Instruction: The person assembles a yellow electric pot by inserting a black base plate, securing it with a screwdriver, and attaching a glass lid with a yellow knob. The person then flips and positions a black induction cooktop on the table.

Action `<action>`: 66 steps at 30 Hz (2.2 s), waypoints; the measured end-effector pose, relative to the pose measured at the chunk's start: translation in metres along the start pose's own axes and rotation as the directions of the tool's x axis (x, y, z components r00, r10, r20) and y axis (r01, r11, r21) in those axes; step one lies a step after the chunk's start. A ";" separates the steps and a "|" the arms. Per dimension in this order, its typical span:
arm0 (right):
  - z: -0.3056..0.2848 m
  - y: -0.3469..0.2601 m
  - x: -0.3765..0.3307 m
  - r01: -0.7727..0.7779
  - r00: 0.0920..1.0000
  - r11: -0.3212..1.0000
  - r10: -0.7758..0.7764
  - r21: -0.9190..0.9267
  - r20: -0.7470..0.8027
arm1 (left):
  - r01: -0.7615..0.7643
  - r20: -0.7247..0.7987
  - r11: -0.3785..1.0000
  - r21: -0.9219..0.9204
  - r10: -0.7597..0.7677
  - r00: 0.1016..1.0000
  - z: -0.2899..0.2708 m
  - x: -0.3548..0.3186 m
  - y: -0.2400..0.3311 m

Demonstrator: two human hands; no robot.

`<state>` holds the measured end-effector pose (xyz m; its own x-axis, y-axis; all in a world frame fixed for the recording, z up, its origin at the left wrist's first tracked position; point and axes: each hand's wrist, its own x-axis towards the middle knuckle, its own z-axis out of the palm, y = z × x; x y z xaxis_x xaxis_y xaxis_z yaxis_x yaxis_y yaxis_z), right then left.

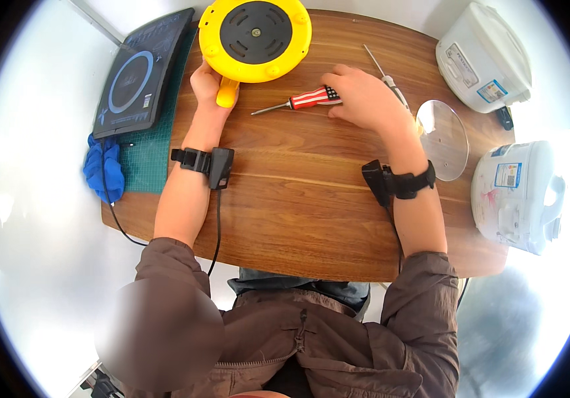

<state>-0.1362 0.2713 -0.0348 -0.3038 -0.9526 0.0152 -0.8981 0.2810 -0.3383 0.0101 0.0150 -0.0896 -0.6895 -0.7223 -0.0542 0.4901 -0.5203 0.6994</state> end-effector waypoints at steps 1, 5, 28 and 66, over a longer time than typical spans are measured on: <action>0.001 0.000 0.003 0.011 1.000 1.000 -0.011 -0.026 -0.014 | -0.005 -0.002 1.000 -0.001 0.005 1.000 -0.001 0.001 0.000; -0.002 0.005 0.006 0.053 0.998 0.998 -0.053 0.025 -0.018 | -0.019 -0.016 1.000 0.003 0.019 1.000 -0.003 0.003 -0.001; -0.068 -0.002 0.012 0.590 0.655 0.313 0.352 0.744 -0.668 | 0.020 0.001 0.997 -0.074 -0.020 1.000 -0.002 0.003 -0.003; -0.093 -0.071 -0.004 0.455 0.449 0.885 -0.320 -0.094 -0.835 | 0.062 -0.008 0.998 -0.019 -0.062 0.998 0.007 0.000 -0.002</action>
<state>-0.1008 0.2664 0.0765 -0.1148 -0.4201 0.9002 -0.9633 -0.1742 -0.2041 0.0059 0.0192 -0.0857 -0.7145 -0.6920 -0.1031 0.4562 -0.5725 0.6813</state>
